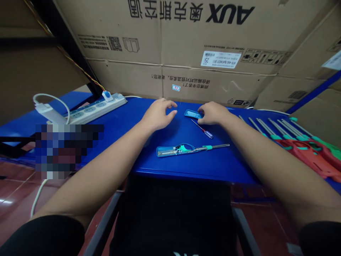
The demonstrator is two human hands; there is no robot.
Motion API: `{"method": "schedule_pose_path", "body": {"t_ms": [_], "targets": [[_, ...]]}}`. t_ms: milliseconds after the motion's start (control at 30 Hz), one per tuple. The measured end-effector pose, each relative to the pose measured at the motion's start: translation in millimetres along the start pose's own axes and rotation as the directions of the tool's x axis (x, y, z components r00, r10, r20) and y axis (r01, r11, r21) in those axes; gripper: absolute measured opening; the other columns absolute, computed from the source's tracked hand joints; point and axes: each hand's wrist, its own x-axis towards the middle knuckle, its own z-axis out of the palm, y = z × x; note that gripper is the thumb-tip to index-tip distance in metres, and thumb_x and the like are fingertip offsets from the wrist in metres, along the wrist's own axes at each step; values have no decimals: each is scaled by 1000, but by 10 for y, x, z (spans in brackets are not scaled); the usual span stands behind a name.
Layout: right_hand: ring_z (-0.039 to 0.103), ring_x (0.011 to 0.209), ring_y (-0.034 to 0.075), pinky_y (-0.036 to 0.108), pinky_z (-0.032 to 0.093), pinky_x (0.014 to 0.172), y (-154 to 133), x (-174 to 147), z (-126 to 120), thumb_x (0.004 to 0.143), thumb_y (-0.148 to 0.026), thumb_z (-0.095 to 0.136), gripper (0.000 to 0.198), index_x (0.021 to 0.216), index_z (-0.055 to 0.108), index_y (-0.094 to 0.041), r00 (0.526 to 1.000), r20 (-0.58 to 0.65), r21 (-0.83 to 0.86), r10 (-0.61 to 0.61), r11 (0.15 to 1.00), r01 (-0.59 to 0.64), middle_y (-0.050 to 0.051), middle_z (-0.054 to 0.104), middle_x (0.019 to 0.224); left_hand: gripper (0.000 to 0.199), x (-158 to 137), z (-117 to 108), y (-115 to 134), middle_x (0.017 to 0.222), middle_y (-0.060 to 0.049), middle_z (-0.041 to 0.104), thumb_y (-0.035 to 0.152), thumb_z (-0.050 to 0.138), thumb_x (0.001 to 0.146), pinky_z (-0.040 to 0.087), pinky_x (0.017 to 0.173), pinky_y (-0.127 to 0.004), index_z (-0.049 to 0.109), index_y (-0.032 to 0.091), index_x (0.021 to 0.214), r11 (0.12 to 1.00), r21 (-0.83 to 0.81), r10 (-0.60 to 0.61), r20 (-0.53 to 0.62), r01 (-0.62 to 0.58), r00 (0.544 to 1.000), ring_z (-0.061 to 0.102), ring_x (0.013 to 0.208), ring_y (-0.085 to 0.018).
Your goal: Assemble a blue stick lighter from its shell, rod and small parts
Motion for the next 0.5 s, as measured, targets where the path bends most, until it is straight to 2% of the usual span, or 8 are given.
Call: {"method": "schedule_pose_path", "body": {"t_ms": [67, 133, 167, 200, 267, 333, 433, 500], "targets": [[67, 98, 27, 32, 48, 77, -28, -86, -74, 75, -35, 64, 47, 119, 71, -22, 987, -110, 50, -119, 991, 125, 9, 75, 110, 53, -61, -33, 74, 123, -12, 63, 41, 62, 87, 45, 101, -42, 58, 19, 136, 995, 70, 73, -22, -71, 997, 56, 116, -29], [68, 87, 24, 31, 47, 75, -72, -212, -155, 80, -30, 55, 42, 118, 72, -20, 942, -226, 204, -247, 934, 294, 7, 76, 97, 55, -125, -108, 206, 129, -13, 60, 44, 58, 91, 43, 101, -43, 53, 20, 140, 982, 127, 144, 2, -143, 990, 54, 119, -30], [67, 78, 21, 29, 47, 72, -95, -286, -190, 83, -27, 50, 42, 118, 71, -19, 930, -239, 326, -278, 879, 347, 4, 76, 90, 47, -161, -155, 280, 123, -13, 64, 43, 52, 94, 44, 97, -42, 59, 19, 134, 979, 135, 147, 38, -151, 988, 57, 114, -29], [66, 70, 18, 28, 47, 68, -117, -362, -217, 85, -26, 46, 41, 118, 71, -20, 928, -202, 447, -314, 813, 373, 2, 74, 83, 39, -201, -204, 348, 110, -12, 68, 40, 45, 98, 46, 90, -39, 66, 18, 123, 982, 122, 134, 92, -144, 987, 61, 104, -27], [63, 63, 15, 27, 47, 65, -156, -515, -241, 87, -26, 45, 41, 120, 68, -20, 900, -189, 583, -393, 693, 425, 0, 72, 81, 39, -292, -302, 452, 90, -8, 71, 39, 38, 100, 45, 77, -34, 72, 18, 101, 991, 71, 97, 162, -109, 982, 64, 85, -24], [64, 74, 16, 29, 49, 70, -198, -649, -221, 86, -29, 53, 42, 125, 65, -20, 832, -318, 554, -454, 623, 552, 4, 72, 96, 41, -395, -388, 500, 77, -6, 68, 40, 39, 99, 41, 68, -31, 70, 18, 87, 998, 19, 51, 146, -55, 988, 60, 72, -20], [63, 99, 23, 34, 48, 86, -277, -779, -125, 84, -33, 62, 44, 126, 65, -19, 697, -504, 334, -510, 629, 702, 10, 66, 117, 45, -553, -464, 489, 61, 0, 59, 44, 39, 99, 35, 59, -28, 64, 18, 72, 995, -89, -18, 185, 35, 983, 51, 57, -15], [61, 104, 25, 37, 46, 91, -333, -810, -41, 84, -35, 65, 40, 121, 68, -18, 667, -515, 264, -539, 640, 721, 12, 66, 114, 48, -652, -469, 448, 60, 1, 59, 47, 38, 99, 36, 59, -28, 64, 18, 71, 988, -139, -38, 241, 73, 970, 52, 56, -14]]}}
